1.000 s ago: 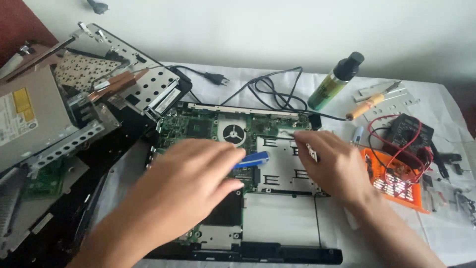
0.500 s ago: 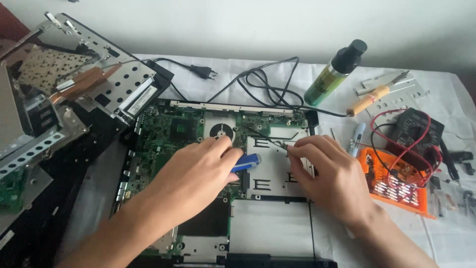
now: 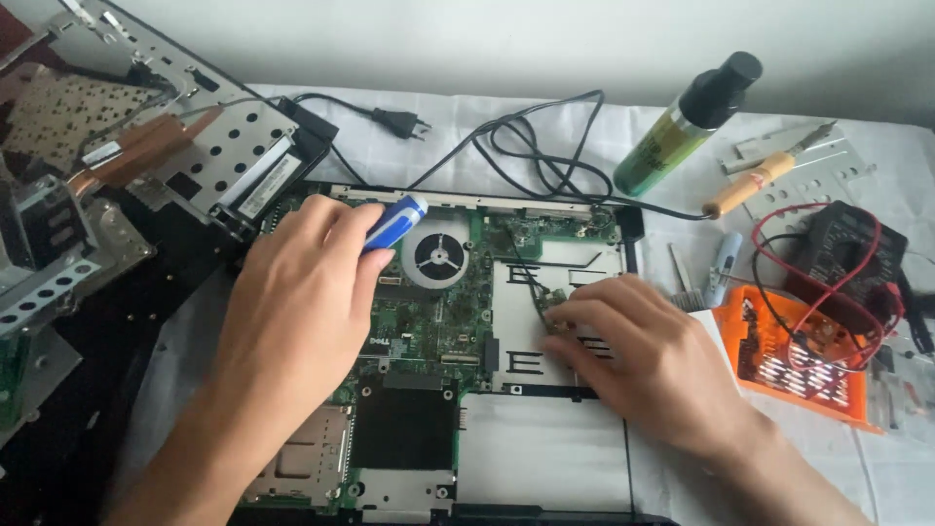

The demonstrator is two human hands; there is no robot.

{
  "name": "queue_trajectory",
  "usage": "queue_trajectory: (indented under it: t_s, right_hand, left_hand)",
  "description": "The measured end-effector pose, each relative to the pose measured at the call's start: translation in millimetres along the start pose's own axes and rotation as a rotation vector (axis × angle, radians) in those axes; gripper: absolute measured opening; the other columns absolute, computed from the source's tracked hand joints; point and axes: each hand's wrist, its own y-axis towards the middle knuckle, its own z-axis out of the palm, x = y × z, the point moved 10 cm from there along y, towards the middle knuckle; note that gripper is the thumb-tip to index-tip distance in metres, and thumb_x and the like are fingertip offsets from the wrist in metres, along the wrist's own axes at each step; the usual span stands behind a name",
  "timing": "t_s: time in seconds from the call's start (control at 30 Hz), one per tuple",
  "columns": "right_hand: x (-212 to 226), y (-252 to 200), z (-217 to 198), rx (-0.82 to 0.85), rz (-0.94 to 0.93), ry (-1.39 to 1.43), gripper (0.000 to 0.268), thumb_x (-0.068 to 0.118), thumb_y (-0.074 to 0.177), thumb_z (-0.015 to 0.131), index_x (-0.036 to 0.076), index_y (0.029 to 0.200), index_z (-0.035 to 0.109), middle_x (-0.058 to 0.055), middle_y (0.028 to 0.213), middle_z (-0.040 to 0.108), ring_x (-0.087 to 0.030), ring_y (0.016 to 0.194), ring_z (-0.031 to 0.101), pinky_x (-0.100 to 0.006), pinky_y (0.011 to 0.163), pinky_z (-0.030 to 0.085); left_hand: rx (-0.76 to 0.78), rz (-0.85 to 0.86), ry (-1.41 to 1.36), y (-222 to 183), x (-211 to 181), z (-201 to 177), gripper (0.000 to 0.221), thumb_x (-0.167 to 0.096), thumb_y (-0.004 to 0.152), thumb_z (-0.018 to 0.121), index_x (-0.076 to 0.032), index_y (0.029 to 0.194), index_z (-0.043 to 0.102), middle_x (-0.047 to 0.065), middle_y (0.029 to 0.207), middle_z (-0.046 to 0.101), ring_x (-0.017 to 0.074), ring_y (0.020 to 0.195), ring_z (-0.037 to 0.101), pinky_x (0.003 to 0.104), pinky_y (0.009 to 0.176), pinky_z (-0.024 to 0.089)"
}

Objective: Testing electronic components on a laptop motherboard using a digital multimeter

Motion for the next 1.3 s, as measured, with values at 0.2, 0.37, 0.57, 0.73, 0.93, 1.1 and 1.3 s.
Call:
queue_trajectory:
  t_s: [0.2, 0.37, 0.57, 0.73, 0.93, 1.1, 1.3]
  right_hand:
    - [-27.2, -3.0, 10.2, 0.094, 0.216, 0.032, 0.034, 0.029, 0.088, 0.078, 0.01, 0.115, 0.072, -0.007, 0.112, 0.07, -0.026, 0.103, 0.065, -0.039, 0.088, 0.055]
    - [-29.1, -1.0, 7.1, 0.107, 0.257, 0.128, 0.031, 0.019, 0.09, 0.073, 0.008, 0.118, 0.071, -0.01, 0.117, 0.07, -0.024, 0.11, 0.067, -0.037, 0.096, 0.054]
    - [-34.7, -5.5, 2.7, 0.071, 0.319, 0.128, 0.033, 0.017, 0.087, 0.076, 0.012, 0.119, 0.072, -0.007, 0.118, 0.067, -0.018, 0.103, 0.07, -0.031, 0.09, 0.054]
    - [-44.5, -7.2, 0.8, 0.046, 0.409, 0.19, 0.02, 0.006, 0.089, 0.072, 0.007, 0.109, 0.074, -0.004, 0.103, 0.072, -0.012, 0.073, 0.065, -0.025, 0.068, 0.053]
    - [-49.0, -9.3, 4.6, 0.064, 0.445, 0.151, 0.023, 0.017, 0.089, 0.075, 0.009, 0.11, 0.074, -0.001, 0.097, 0.073, -0.012, 0.065, 0.06, -0.026, 0.064, 0.05]
    - [-54.9, -12.5, 9.8, 0.082, 0.462, 0.082, 0.031, 0.024, 0.089, 0.075, 0.009, 0.116, 0.074, -0.002, 0.096, 0.071, -0.014, 0.062, 0.06, -0.028, 0.064, 0.051]
    - [-52.2, -9.1, 6.3, 0.079, 0.421, 0.109, 0.024, 0.021, 0.091, 0.074, 0.008, 0.111, 0.074, -0.002, 0.092, 0.072, -0.014, 0.068, 0.06, -0.028, 0.066, 0.05]
  left_hand:
    - [-0.004, 0.002, 0.066, -3.8, 6.7, 7.1, 0.037, -0.015, 0.094, 0.069, -0.007, 0.13, 0.066, 0.012, 0.108, 0.068, 0.0245, 0.091, 0.065, 0.048, 0.089, 0.055]
    - [0.074, -0.013, 0.066, -4.7, 11.2, 18.5, 0.038, -0.013, 0.09, 0.071, -0.009, 0.128, 0.066, 0.01, 0.111, 0.067, 0.0249, 0.097, 0.064, 0.046, 0.091, 0.054]
    - [0.07, -0.011, 0.038, -4.8, 13.9, 20.4, 0.036, -0.015, 0.091, 0.071, -0.007, 0.126, 0.067, 0.011, 0.111, 0.066, 0.0256, 0.099, 0.063, 0.046, 0.094, 0.051]
    - [0.061, 0.009, 0.027, -5.1, 10.1, 17.6, 0.031, -0.016, 0.093, 0.07, -0.007, 0.122, 0.067, 0.01, 0.109, 0.066, 0.0276, 0.099, 0.063, 0.048, 0.093, 0.05]
    - [0.081, 0.049, 0.083, -5.3, 7.4, 20.6, 0.042, -0.035, 0.096, 0.069, -0.008, 0.128, 0.063, 0.011, 0.113, 0.065, 0.0302, 0.1, 0.063, 0.05, 0.093, 0.049]
    - [0.153, -0.016, 0.014, -1.7, 16.8, 23.0, 0.05, -0.039, 0.095, 0.067, -0.009, 0.135, 0.061, 0.011, 0.12, 0.067, 0.0318, 0.106, 0.062, 0.054, 0.105, 0.041]
    - [0.128, -0.152, -0.202, 4.9, 28.5, 0.4, 0.072, -0.036, 0.098, 0.062, 0.003, 0.153, 0.037, 0.02, 0.152, 0.051, 0.0358, 0.127, 0.058, 0.052, 0.099, 0.051]
